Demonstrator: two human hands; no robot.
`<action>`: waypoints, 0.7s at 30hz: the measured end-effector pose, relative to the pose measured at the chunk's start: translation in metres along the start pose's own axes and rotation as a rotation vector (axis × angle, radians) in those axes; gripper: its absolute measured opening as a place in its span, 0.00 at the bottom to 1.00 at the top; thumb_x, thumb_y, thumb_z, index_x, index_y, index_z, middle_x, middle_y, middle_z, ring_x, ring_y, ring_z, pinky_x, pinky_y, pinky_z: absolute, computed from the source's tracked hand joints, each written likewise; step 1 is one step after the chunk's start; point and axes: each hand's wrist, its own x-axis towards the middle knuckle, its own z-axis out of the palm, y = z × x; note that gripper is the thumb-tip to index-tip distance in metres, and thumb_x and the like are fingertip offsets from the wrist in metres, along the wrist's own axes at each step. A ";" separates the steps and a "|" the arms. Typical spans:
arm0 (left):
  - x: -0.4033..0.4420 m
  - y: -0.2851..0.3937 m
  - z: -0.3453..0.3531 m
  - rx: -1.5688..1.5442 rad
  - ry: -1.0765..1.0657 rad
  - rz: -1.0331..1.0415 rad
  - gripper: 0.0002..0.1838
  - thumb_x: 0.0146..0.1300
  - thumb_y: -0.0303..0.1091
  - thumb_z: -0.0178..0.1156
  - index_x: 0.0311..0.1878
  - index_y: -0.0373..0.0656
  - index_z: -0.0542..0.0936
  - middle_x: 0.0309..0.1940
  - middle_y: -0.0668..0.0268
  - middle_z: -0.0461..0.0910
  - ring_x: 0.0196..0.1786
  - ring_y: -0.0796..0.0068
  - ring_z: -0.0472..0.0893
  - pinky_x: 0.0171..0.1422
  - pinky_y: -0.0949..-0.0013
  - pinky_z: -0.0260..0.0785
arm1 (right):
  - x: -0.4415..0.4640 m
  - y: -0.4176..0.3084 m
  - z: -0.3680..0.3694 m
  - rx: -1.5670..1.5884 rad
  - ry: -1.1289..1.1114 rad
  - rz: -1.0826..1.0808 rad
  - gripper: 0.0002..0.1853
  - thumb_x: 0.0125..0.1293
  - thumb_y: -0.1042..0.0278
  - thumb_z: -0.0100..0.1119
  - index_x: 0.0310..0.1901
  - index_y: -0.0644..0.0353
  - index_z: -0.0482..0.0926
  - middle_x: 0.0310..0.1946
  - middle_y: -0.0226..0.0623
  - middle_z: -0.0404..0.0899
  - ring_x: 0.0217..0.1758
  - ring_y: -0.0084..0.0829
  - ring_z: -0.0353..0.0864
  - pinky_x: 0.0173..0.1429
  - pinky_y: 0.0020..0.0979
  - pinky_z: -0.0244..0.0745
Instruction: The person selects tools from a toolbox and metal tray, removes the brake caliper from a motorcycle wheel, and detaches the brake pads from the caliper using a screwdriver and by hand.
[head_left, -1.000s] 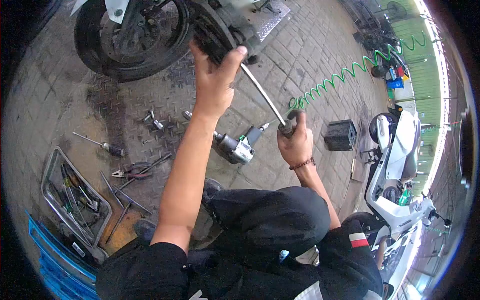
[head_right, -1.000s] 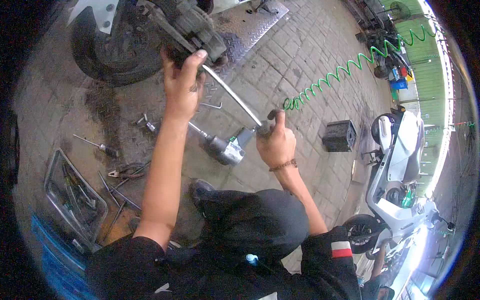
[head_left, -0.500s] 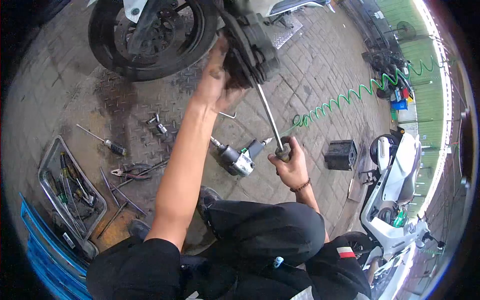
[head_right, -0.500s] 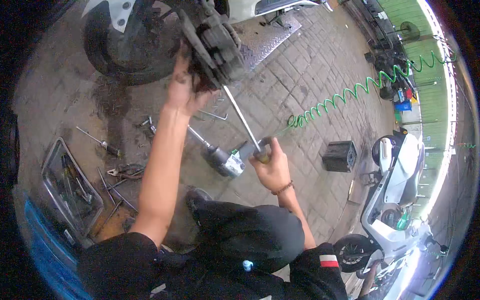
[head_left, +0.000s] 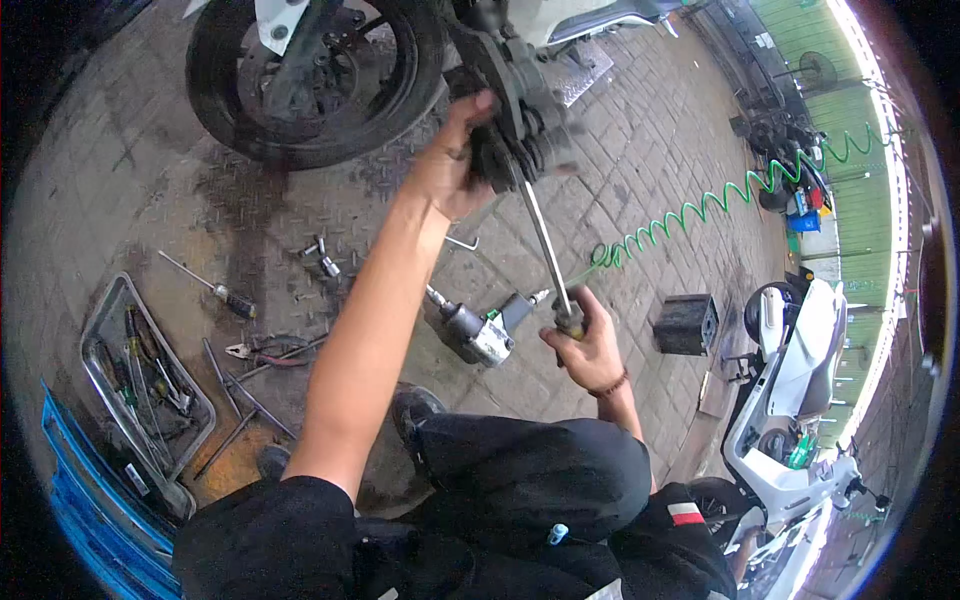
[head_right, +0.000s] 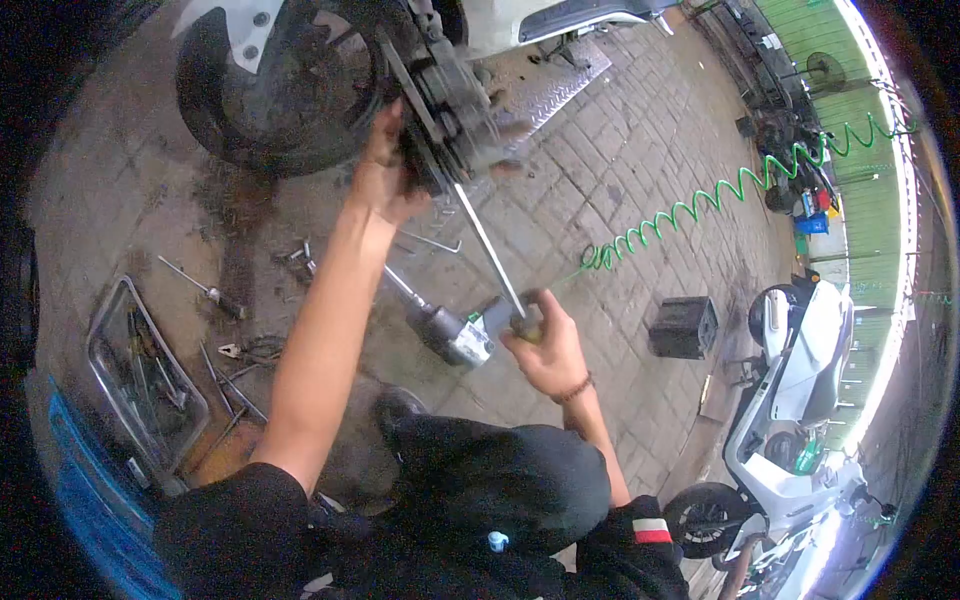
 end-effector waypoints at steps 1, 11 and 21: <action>0.000 -0.003 -0.001 0.010 -0.002 -0.002 0.27 0.59 0.50 0.66 0.55 0.41 0.75 0.47 0.63 0.82 0.50 0.70 0.82 0.55 0.66 0.78 | -0.003 -0.006 -0.004 0.007 0.000 -0.007 0.18 0.53 0.78 0.66 0.45 0.65 0.69 0.23 0.27 0.70 0.18 0.17 0.71 0.19 0.23 0.64; -0.007 -0.023 0.003 0.285 0.399 0.231 0.26 0.62 0.56 0.61 0.50 0.42 0.77 0.39 0.67 0.82 0.39 0.76 0.83 0.45 0.72 0.78 | -0.048 -0.079 -0.078 0.072 -0.291 0.261 0.16 0.62 0.64 0.67 0.43 0.64 0.71 0.22 0.25 0.72 0.19 0.17 0.73 0.21 0.21 0.68; -0.008 -0.028 0.016 0.239 0.479 0.173 0.24 0.61 0.54 0.59 0.49 0.42 0.78 0.37 0.68 0.82 0.36 0.78 0.82 0.40 0.72 0.76 | -0.075 -0.116 -0.111 -0.138 -0.319 0.175 0.13 0.67 0.63 0.60 0.40 0.65 0.72 0.22 0.27 0.72 0.20 0.20 0.76 0.23 0.24 0.70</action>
